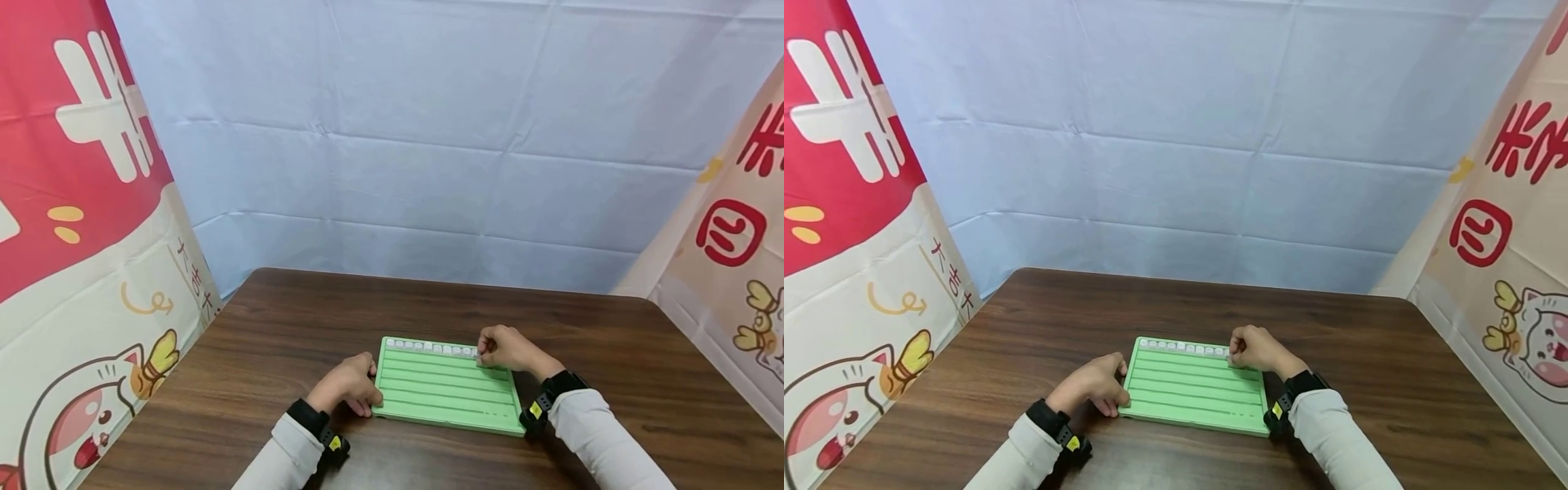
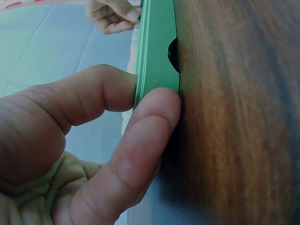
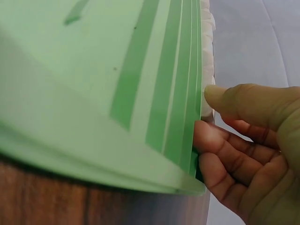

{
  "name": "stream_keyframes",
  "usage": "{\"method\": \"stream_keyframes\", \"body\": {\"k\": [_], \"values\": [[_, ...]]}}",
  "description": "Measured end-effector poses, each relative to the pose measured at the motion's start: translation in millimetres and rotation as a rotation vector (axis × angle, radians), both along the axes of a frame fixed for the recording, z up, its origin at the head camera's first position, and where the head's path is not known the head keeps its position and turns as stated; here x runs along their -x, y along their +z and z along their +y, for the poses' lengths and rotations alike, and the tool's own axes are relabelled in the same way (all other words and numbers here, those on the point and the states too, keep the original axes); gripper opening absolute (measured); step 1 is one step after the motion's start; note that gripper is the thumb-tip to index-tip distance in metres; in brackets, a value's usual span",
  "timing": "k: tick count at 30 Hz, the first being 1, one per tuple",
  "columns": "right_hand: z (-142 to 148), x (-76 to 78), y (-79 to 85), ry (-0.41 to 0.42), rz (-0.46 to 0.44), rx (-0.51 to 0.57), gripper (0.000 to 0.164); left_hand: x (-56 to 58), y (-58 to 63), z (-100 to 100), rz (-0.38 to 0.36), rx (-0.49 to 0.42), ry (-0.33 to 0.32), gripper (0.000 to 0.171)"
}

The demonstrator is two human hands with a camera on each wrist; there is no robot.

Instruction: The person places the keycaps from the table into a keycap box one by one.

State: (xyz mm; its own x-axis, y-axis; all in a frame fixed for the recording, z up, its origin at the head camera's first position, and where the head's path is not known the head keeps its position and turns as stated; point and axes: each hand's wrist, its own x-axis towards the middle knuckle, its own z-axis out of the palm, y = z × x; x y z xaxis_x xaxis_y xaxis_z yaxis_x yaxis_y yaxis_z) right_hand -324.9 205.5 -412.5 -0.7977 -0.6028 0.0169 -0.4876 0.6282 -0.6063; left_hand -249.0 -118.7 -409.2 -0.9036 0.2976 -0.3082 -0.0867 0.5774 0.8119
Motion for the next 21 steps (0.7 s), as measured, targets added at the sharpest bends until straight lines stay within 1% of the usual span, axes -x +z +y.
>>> {"method": "stream_keyframes", "body": {"k": [3, 8, 15, 18, 21], "values": [[1.3, 0.2, 0.3, 0.003, -0.007, 0.006, 0.014, 0.3, -0.1, -0.2, 0.000, -0.004, 0.000, 0.035], [4.7, -1.9, 0.5, -0.019, -0.020, 0.011, 0.012, 2.2, -1.4, 2.1, -0.011, -0.007, -0.008, 0.035], [7.3, -2.1, -1.6, -0.025, -0.015, 0.017, 0.011, 2.4, -1.4, 4.2, -0.009, -0.006, -0.011, 0.035], [7.1, -2.2, -1.4, -0.021, -0.019, 0.018, 0.008, 1.5, -0.2, 2.4, -0.008, -0.012, -0.023, 0.035], [5.0, -1.3, 0.0, -0.009, -0.032, 0.040, 0.006, 1.6, 2.8, -2.4, 0.006, 0.003, -0.031, 0.039]]}}
